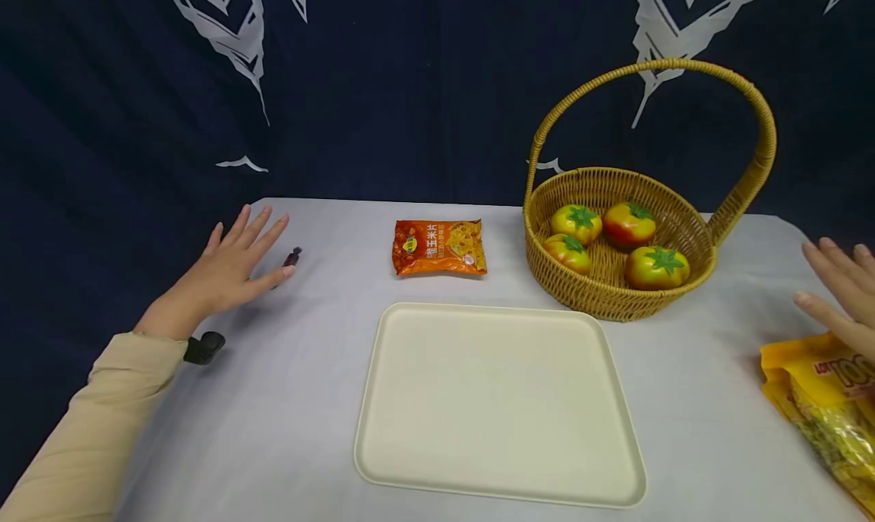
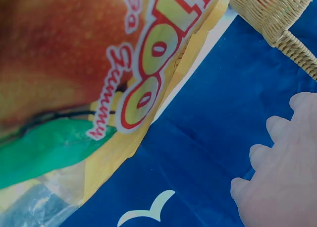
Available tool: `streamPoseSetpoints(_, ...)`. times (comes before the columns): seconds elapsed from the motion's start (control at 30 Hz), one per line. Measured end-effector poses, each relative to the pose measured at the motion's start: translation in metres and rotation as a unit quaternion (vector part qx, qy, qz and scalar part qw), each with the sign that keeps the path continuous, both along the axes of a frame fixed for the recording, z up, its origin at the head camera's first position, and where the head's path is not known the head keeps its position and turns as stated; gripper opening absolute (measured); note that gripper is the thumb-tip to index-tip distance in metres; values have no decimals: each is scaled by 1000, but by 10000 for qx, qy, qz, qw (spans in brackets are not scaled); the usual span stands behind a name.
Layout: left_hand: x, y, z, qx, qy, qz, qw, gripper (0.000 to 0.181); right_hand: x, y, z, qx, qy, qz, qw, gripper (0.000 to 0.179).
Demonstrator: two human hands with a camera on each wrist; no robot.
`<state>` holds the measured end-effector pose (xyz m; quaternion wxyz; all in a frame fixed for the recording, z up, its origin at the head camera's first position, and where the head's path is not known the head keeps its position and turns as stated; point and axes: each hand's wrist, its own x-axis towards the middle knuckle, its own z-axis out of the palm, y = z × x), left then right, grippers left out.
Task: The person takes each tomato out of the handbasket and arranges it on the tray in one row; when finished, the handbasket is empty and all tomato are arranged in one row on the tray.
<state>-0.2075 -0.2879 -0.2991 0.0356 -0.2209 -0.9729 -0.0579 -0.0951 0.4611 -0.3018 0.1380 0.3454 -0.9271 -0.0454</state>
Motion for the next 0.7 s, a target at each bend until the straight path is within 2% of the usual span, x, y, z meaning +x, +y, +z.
streamPoseSetpoints(0.1,1,0,0,4,11,-13,10000,79,1,-5,1,26,-85,-279,9996,135)
streamPoseSetpoints(0.2,1,1,0,14,2,-24,10000,79,1,-6,3,47,-102,-260,9996,143)
streamPoseSetpoints(0.37,2,1,2,-27,55,-26,10000,79,1,-5,7,240,63,70,9997,142)
streamPoseSetpoints(0.47,2,1,4,-68,96,-38,9999,78,0,-7,11,222,182,403,9988,142)
streamPoseSetpoints(0.53,2,3,6,-106,113,-52,9999,78,-1,-8,13,122,197,473,9986,140)
streamPoseSetpoints(0.63,3,6,12,-135,156,-111,9997,78,-3,-8,14,-35,90,170,9998,139)
streamPoseSetpoints(0.7,4,9,17,-137,202,-186,9995,78,-7,-9,12,-249,-277,-739,9966,126)
